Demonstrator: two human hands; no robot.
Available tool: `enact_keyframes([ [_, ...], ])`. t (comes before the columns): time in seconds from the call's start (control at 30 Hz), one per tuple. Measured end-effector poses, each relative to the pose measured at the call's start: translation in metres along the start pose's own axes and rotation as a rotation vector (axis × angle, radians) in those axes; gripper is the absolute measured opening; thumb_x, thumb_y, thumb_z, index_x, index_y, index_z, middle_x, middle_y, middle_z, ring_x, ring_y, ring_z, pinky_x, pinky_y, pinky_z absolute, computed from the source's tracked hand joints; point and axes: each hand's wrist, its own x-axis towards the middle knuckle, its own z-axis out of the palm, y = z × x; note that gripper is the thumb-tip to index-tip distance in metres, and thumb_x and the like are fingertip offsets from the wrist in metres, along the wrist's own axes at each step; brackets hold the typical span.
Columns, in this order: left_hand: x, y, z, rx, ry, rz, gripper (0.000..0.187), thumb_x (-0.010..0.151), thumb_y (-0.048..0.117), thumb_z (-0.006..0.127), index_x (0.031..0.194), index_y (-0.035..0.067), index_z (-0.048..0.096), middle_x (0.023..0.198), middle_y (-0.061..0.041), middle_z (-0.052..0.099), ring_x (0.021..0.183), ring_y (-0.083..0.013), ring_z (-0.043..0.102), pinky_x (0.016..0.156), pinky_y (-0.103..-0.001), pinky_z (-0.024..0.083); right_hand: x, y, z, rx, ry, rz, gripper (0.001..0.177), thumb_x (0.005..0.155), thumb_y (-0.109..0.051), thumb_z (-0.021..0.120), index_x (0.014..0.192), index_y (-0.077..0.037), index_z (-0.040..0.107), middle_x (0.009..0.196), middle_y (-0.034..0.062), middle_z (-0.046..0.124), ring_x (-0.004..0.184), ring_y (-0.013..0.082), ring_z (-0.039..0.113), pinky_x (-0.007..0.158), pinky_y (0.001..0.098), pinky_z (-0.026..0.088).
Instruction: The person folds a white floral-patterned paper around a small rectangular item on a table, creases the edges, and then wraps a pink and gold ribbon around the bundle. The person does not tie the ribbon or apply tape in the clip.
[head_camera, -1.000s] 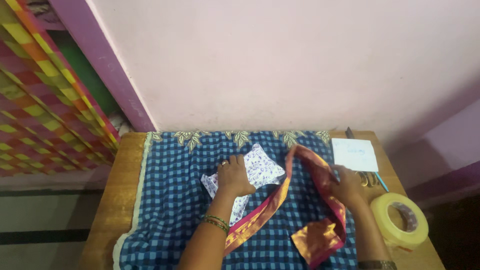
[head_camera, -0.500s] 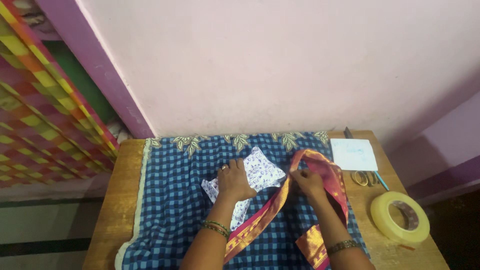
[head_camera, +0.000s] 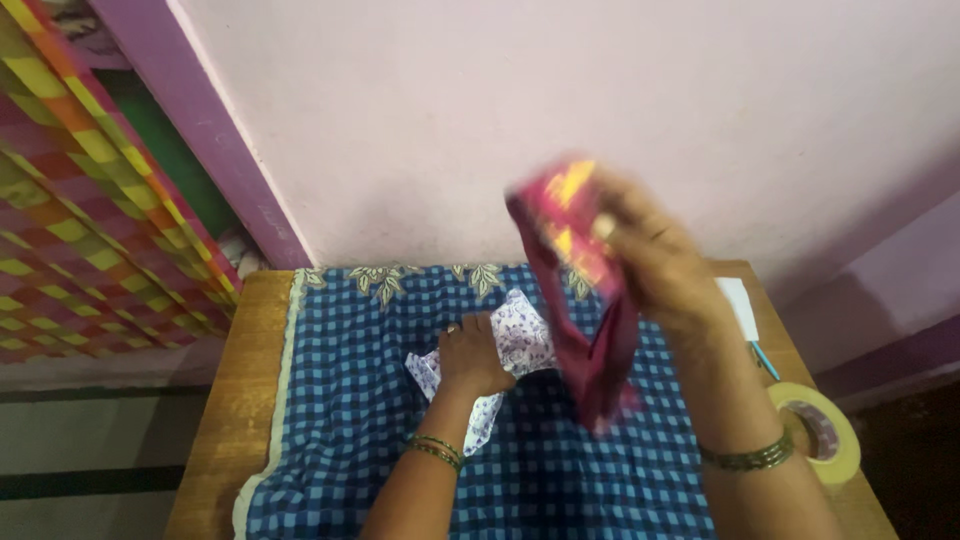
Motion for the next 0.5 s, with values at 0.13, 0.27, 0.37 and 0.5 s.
enact_keyframes([
  [0.13,-0.006,-0.004,0.0,-0.094,0.155,0.071,0.099,0.062,0.036,0.086,0.142,0.002,0.039,0.132,-0.018,0.054,0.12,-0.0371,0.058,0.101,-0.049,0.046,-0.011,-0.03,0.018,0.224,-0.528,-0.344,0.052,0.113,-0.003,0.06,0.162,-0.014,0.046,0.142,0.0186,0.061,0.106,0.0186,0.064,0.078,0.0275,0.057],
  [0.27,0.003,-0.003,0.002,-0.05,-0.046,-0.024,0.098,0.063,0.04,0.089,0.138,0.003,0.039,0.135,-0.018,0.051,0.126,-0.0368,0.054,0.11,-0.05,0.04,-0.01,-0.003,-0.018,-0.3,-0.293,-0.19,0.055,0.098,-0.005,0.063,0.152,-0.012,0.052,0.148,0.0124,0.058,0.13,0.0195,0.059,0.111,0.036,0.051],
  [0.37,0.009,-0.005,0.014,0.004,-0.066,-0.027,0.101,0.064,0.042,0.088,0.141,0.001,0.037,0.139,-0.02,0.048,0.129,-0.0383,0.052,0.108,-0.05,0.042,-0.021,0.036,-0.065,-0.859,-0.315,0.18,0.04,0.095,-0.014,0.058,0.134,-0.015,0.067,0.126,0.0041,0.072,0.111,0.0167,0.069,0.095,0.0319,0.058],
  [0.5,0.013,-0.013,0.033,-0.102,0.021,0.079,0.107,0.065,0.039,0.088,0.146,-0.001,0.031,0.14,-0.026,0.04,0.128,-0.0456,0.043,0.108,-0.054,0.036,-0.022,0.099,-0.113,-1.016,-0.241,0.499,0.034,0.096,-0.019,0.065,0.128,-0.014,0.075,0.101,0.0092,0.078,0.088,0.0235,0.067,0.077,0.035,0.057],
])
